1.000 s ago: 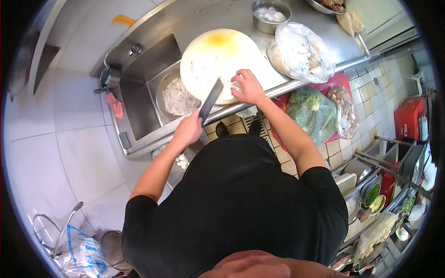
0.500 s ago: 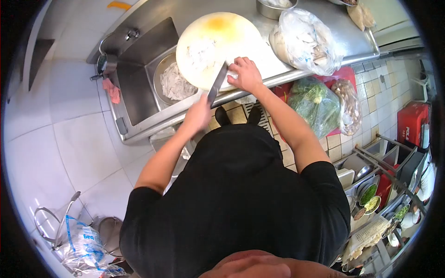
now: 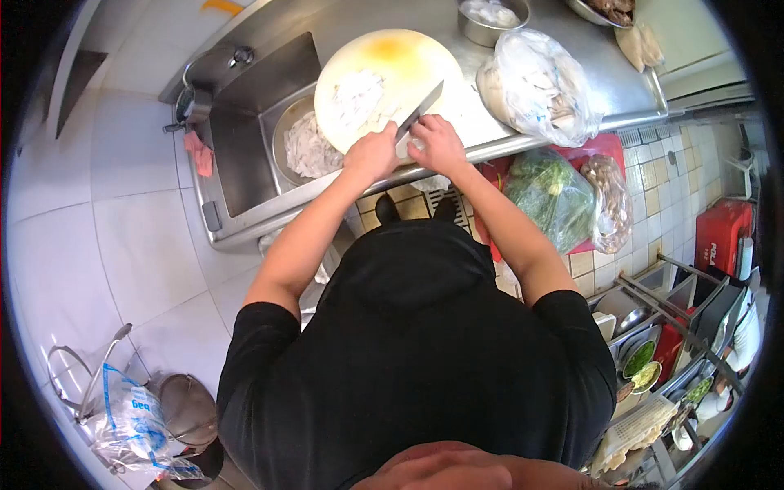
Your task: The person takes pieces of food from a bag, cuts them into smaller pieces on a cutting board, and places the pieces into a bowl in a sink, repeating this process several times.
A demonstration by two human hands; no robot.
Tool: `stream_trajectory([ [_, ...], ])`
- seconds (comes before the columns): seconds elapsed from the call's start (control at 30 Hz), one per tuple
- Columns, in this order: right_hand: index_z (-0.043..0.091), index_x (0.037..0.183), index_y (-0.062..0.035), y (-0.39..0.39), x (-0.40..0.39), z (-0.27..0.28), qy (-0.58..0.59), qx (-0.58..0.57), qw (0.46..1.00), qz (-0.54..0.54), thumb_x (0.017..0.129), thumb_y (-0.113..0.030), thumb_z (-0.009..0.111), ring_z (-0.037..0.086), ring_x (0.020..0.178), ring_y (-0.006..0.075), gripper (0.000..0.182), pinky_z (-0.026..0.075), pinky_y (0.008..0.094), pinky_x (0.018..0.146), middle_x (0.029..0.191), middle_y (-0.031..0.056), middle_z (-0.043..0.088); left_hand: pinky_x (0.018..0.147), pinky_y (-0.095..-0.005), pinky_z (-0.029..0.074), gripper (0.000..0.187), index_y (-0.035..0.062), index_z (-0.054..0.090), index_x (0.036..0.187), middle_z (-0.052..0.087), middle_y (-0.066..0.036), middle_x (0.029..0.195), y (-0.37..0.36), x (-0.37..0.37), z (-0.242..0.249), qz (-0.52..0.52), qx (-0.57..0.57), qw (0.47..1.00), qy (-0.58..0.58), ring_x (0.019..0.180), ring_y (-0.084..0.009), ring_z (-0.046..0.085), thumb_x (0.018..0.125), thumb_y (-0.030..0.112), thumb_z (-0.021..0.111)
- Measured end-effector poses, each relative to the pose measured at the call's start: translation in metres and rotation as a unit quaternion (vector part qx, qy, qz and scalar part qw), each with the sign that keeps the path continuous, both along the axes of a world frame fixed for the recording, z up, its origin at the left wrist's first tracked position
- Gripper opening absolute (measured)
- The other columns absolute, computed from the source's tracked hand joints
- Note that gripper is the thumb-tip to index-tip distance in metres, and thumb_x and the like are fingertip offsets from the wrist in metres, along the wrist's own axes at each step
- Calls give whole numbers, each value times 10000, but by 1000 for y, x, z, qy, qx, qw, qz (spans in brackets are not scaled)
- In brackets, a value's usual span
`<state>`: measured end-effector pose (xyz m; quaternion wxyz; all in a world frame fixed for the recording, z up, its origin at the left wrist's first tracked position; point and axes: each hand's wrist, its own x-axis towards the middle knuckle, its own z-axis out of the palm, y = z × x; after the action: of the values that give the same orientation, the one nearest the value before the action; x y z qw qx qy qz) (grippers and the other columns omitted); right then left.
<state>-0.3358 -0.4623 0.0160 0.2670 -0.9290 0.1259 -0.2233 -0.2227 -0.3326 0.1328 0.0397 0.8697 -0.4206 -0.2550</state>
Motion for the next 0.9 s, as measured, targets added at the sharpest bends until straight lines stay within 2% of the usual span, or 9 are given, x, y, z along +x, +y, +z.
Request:
stream_trajectory([
  [0.1,693,993,-97,-2,-1,-6,-8,2,1000,-3,786,-273,715,576,1088,297,273,472,428,947,1084,93,614,809,-589,516,257,32,514,1192,688,-310,940,14,2,-8,-27,16,999,3,919,-493,673,977,173,509],
  [0.17,695,982,-98,0,-5,-8,-15,11,1000,-13,781,-282,723,576,1100,293,274,471,425,955,1096,93,617,809,-595,514,272,29,502,1213,685,-316,936,57,-3,-7,-10,15,1000,14,917,-503,667,990,185,503],
  [0.23,695,978,-99,0,-6,-8,-35,2,999,-24,786,-284,722,576,1116,285,268,468,423,966,1113,90,621,805,-610,503,288,35,491,1238,679,-320,911,113,-12,-2,31,87,995,31,903,-517,660,999,196,508],
  [0.3,691,975,-102,0,-8,-9,-30,6,999,-36,789,-283,727,576,1128,280,262,465,423,975,1112,93,625,798,-628,492,270,45,496,1215,671,-322,862,153,-14,13,34,63,997,32,884,-530,655,997,202,524],
  [0.4,685,978,-101,0,-9,-7,-54,19,998,-26,798,-258,722,575,1109,293,241,471,420,965,1099,103,623,796,-627,488,248,29,495,1180,668,-324,835,145,-9,26,9,69,997,14,860,-536,650,994,188,528],
  [0.47,683,984,-95,-9,-14,4,-56,94,994,-14,806,-228,711,577,1079,306,224,485,420,943,1081,108,623,798,-620,490,236,24,495,1166,668,-328,839,115,-12,32,15,40,999,13,855,-535,649,995,184,522],
  [0.57,682,985,-84,-15,-15,12,-75,53,995,29,809,-207,700,581,1047,314,215,496,426,921,1064,105,625,810,-605,492,236,6,495,1165,673,-334,887,62,-16,22,25,-24,999,20,861,-527,650,1000,174,502],
  [0.7,681,982,-74,-13,-7,3,-24,31,997,61,801,-217,705,586,1034,309,232,499,431,919,1053,101,625,823,-602,491,267,-5,489,1194,674,-336,928,13,-17,-3,31,-24,999,34,895,-521,652,1004,182,493],
  [0.9,685,958,-64,-10,-8,-4,-37,37,998,26,779,-224,707,591,1028,301,241,501,415,927,1027,99,629,778,-607,499,310,-15,464,1232,674,-338,883,67,-29,-20,47,4,997,57,851,-523,662,1004,191,510],
])
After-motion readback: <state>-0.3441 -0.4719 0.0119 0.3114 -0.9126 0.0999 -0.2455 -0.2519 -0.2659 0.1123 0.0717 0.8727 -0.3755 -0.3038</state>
